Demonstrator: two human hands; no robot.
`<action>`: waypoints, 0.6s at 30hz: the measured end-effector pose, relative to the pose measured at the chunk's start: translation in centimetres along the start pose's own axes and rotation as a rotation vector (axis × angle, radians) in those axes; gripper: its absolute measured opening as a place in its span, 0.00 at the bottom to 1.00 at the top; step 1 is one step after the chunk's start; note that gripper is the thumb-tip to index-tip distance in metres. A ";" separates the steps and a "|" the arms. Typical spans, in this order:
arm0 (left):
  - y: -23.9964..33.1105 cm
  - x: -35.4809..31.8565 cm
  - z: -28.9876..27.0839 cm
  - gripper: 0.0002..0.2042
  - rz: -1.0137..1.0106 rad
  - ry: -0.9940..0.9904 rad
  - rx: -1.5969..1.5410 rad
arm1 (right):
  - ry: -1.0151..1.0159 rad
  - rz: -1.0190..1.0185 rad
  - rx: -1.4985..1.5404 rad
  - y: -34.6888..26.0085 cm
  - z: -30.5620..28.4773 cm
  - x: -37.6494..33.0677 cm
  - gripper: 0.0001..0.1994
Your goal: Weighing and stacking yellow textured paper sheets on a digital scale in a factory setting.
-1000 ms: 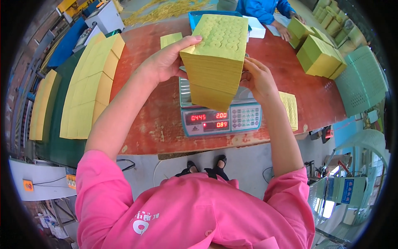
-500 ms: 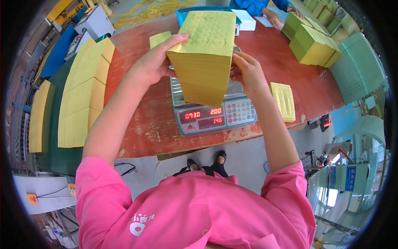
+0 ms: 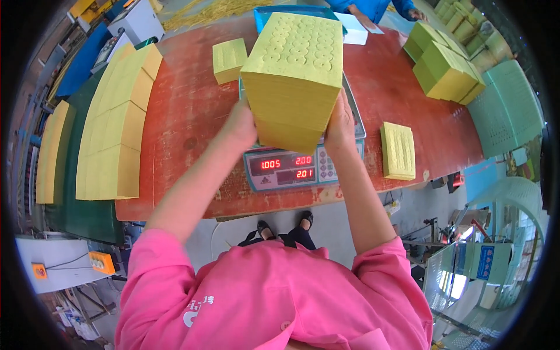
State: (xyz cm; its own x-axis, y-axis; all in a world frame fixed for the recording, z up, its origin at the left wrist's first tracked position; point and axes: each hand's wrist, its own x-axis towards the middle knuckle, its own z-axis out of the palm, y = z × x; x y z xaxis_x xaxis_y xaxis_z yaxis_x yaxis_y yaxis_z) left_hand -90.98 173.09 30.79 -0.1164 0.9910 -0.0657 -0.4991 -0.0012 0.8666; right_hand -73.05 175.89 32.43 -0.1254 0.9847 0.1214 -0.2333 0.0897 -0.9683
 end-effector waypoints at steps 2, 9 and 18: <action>-0.7 0.8 2.1 0.31 0.020 0.046 -0.058 | -0.007 0.006 0.109 1.7 -0.8 2.5 0.31; -1.1 4.7 4.7 0.33 0.138 0.131 -0.237 | -0.272 0.043 0.161 1.9 -2.2 9.5 0.29; -0.7 -5.5 -0.5 0.40 0.260 0.343 -0.078 | -0.149 0.169 0.211 0.6 -10.0 1.0 0.20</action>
State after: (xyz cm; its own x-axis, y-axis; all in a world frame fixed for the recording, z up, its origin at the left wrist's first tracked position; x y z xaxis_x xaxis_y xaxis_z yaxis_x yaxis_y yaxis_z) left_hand -90.42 167.57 30.28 -0.5186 0.8547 -0.0218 -0.4771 -0.2681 0.8369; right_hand -63.64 178.41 29.82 -0.3158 0.9488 0.0084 -0.3899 -0.1216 -0.9128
